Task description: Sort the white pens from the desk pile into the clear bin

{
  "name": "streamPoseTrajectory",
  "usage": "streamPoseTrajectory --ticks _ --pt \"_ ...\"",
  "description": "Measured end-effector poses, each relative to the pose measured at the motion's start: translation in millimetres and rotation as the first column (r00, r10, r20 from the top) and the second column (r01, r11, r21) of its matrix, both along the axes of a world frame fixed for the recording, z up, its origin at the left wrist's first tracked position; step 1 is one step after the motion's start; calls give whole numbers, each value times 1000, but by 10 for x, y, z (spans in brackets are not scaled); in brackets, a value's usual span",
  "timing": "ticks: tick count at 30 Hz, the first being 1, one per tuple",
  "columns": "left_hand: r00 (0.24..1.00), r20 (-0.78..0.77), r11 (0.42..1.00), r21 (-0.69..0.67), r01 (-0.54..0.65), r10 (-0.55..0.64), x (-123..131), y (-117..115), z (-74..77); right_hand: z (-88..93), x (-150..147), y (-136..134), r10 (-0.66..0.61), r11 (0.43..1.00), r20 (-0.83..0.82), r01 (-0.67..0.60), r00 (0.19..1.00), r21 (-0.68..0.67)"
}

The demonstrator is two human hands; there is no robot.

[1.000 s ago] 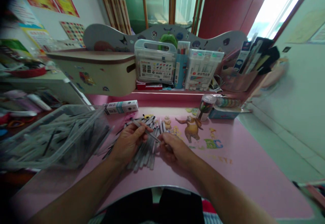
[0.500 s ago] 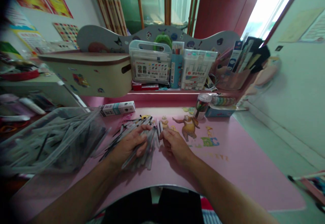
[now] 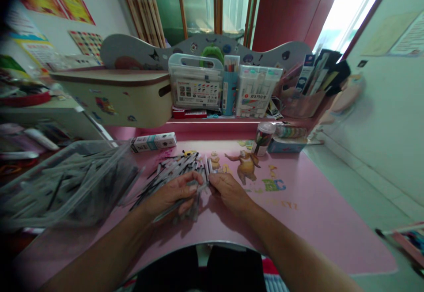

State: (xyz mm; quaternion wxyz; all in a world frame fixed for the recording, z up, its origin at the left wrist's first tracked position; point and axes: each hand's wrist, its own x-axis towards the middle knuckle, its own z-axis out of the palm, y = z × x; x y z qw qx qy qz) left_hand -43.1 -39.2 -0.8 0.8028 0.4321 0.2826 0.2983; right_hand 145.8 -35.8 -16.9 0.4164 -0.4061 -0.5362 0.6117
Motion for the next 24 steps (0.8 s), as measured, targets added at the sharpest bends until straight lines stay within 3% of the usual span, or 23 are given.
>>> streamPoseTrajectory --ticks 2,5,9,12,14,19,24 --pt "998 43 998 -25 -49 50 4 0 26 -22 -19 5 10 997 -107 -18 994 -75" --pt "970 140 980 -45 -195 199 17 -9 77 -42 -30 50 -76 963 -295 -6 953 -271" --pt "932 90 927 108 -358 350 39 -42 94 -44 -4 127 -145 912 -326 -2 934 -409" --pt "872 -83 847 298 -440 482 63 -61 82 -48 -7 126 -130 913 -324 -14 937 -408" --pt "825 -113 795 364 -485 554 80 -53 80 -43 -33 91 -130 933 -340 -1 931 -361" --pt "795 -49 775 266 -574 605 91 2 81 36 -99 -8 -128 973 -449 25 884 -229" --pt "781 -49 766 240 -596 623 78 10 66 -10 -92 -11 -155 965 -404 50 902 -258"
